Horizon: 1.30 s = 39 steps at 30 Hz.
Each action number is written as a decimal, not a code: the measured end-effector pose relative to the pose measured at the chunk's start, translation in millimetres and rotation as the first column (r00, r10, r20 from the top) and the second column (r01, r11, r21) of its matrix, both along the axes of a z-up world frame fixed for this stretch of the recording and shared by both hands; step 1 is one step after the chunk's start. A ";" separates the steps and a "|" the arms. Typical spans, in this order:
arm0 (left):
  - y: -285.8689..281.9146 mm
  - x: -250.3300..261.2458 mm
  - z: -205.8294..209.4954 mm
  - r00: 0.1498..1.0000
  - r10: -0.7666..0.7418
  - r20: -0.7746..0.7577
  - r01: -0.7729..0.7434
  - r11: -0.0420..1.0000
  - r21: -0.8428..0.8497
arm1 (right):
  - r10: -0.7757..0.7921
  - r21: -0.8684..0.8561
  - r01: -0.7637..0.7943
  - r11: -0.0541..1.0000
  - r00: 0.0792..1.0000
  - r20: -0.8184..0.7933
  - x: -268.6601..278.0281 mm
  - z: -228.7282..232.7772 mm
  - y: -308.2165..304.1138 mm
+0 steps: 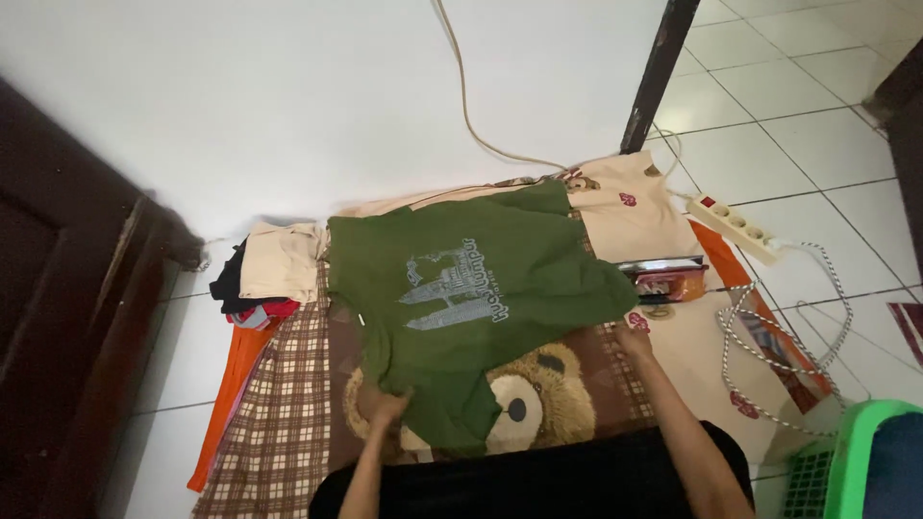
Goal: Ironing a green t-shirt on a mat on the floor.
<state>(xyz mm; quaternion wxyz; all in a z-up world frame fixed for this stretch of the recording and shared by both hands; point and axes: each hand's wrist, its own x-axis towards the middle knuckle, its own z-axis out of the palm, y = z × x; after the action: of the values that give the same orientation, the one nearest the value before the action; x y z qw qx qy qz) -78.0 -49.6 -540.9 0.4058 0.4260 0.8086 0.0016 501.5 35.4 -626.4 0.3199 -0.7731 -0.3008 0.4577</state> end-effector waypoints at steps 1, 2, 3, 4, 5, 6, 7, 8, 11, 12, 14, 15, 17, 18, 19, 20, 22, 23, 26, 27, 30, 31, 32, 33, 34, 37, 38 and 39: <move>-4.2 6.5 3.0 1.000 0.007 -0.002 -0.007 1.000 0.001 | 0.007 0.001 -0.007 1.000 1.000 -0.002 -1.3 2.8 5.7; -8.5 13.1 5.7 0.996 0.058 0.063 -0.059 0.998 0.020 | -0.024 0.030 0.020 0.999 0.993 0.118 -2.5 5.2 11.2; -17.4 20.2 6.4 0.985 0.113 0.131 -0.119 0.992 0.033 | -0.050 0.059 0.037 0.998 0.970 0.238 -4.1 6.6 15.8; -26.2 27.1 7.1 0.966 0.167 0.199 -0.179 0.983 0.043 | -0.035 0.058 0.022 0.998 0.971 0.238 -2.4 6.5 17.4; -36.3 31.1 9.3 0.938 0.224 0.263 -0.245 0.968 0.049 | -0.029 0.069 0.003 0.998 0.925 0.378 -4.8 6.6 21.1; -46.8 35.1 11.7 0.903 0.278 0.327 -0.311 0.949 0.053 | -0.025 0.081 -0.019 0.997 0.860 0.510 -7.7 6.8 24.2; -55.2 38.1 14.3 0.860 0.329 0.391 -0.380 0.923 0.060 | -0.004 0.085 -0.045 0.995 0.861 0.508 -5.5 2.7 30.0; -64.1 41.2 17.0 0.809 0.373 0.453 -0.447 0.892 0.065 | 0.003 0.076 -0.051 0.996 0.849 0.529 -3.6 -1.2 35.5; -79.2 35.9 13.0 0.776 0.403 0.486 -0.542 0.819 0.186 | -0.001 0.096 -0.060 0.994 0.841 0.540 5.6 -27.7 58.7; -84.0 33.4 8.1 0.801 0.383 0.460 -0.544 0.786 0.294 | -0.029 0.119 -0.043 0.992 0.841 0.541 11.8 -40.1 64.1; -90.2 31.3 26.3 0.850 0.404 0.338 -0.517 0.763 0.389 | -0.141 0.159 0.088 0.983 0.920 0.366 13.0 -15.3 51.0; -94.8 29.1 36.1 0.882 0.419 0.216 -0.470 0.744 0.475 | -0.261 0.171 0.231 0.958 0.948 0.183 13.3 -4.3 40.4; -103.4 17.4 35.3 0.893 0.420 0.159 -0.434 0.715 0.548 | -0.126 0.200 0.060 0.978 0.933 0.338 17.8 32.1 4.1; -108.0 14.6 33.4 0.899 0.423 0.114 -0.399 0.681 0.614 | 0.000 0.205 -0.118 0.972 0.867 0.498 23.9 53.2 -13.4; -117.5 12.8 40.4 0.899 0.424 0.112 -0.398 0.681 0.615 | 0.001 0.205 -0.118 0.972 0.868 0.496 41.7 30.6 -3.9; -127.9 10.9 47.7 0.914 0.394 0.101 -0.374 0.719 0.586 | 0.167 -0.020 -0.167 0.986 0.957 0.238 59.2 8.3 4.9; -145.9 10.5 50.4 0.928 0.359 0.099 -0.349 0.749 0.564 | 0.261 -0.208 -0.268 0.941 0.963 -0.060 86.2 -3.0 11.1; -155.9 10.7 46.3 0.990 0.112 -0.083 -0.064 0.895 0.442 | 0.421 -0.314 -0.389 0.866 0.906 0.039 93.8 5.6 6.3; -175.2 14.3 48.8 0.950 -0.207 -0.235 0.264 0.933 0.245 | 0.571 -0.331 -0.506 0.797 0.809 0.138 102.2 77.4 -27.6; -180.5 16.8 51.7 0.938 -0.244 -0.245 0.298 0.931 0.211 | 0.574 -0.239 -0.534 0.811 0.805 0.149 103.4 107.0 -44.2; -211.1 21.1 53.1 0.895 -0.361 -0.264 0.394 0.915 0.085 | 0.531 0.008 -0.532 0.847 0.846 0.051 131.8 127.6 -67.8; -221.2 19.6 54.3 0.875 -0.402 -0.270 0.427 0.904 0.038 | 0.524 0.011 -0.525 0.851 0.850 0.046 124.9 147.9 -90.1; -230.9 17.8 55.4 0.854 -0.442 -0.275 0.458 0.889 -0.010 | 0.544 0.125 -0.559 0.820 0.828 0.136 117.7 168.2 -111.9; -242.1 22.6 52.4 0.835 -0.481 -0.268 0.485 0.873 -0.054 | 0.551 0.224 -0.596 0.771 0.801 0.236 116.3 191.7 -133.9; -252.7 27.1 49.6 0.815 -0.519 -0.259 0.512 0.853 -0.097 | 0.546 0.219 -0.592 0.775 0.803 0.239 103.2 214.0 -159.1; -260.8 37.4 42.8 0.767 -0.592 -0.248 0.569 0.806 -0.164 | 0.670 0.365 -0.767 0.528 0.640 0.376 73.2 288.8 -216.5; -259.1 36.4 37.5 0.728 -0.648 -0.224 0.629 0.761 -0.158 | 0.725 0.308 -0.841 0.444 0.539 0.427 67.5 313.5 -233.9; -254.0 34.3 32.9 0.684 -0.700 -0.205 0.685 0.713 -0.149 | 0.769 0.247 -0.902 0.353 0.430 0.472 60.7 337.8 -247.9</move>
<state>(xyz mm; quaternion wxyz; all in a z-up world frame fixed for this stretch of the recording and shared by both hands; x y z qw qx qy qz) -43.7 -303.6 -508.0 0.2853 0.6838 0.6314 -0.2288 562.2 -212.5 -288.6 0.1677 -0.4583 -0.7967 0.3566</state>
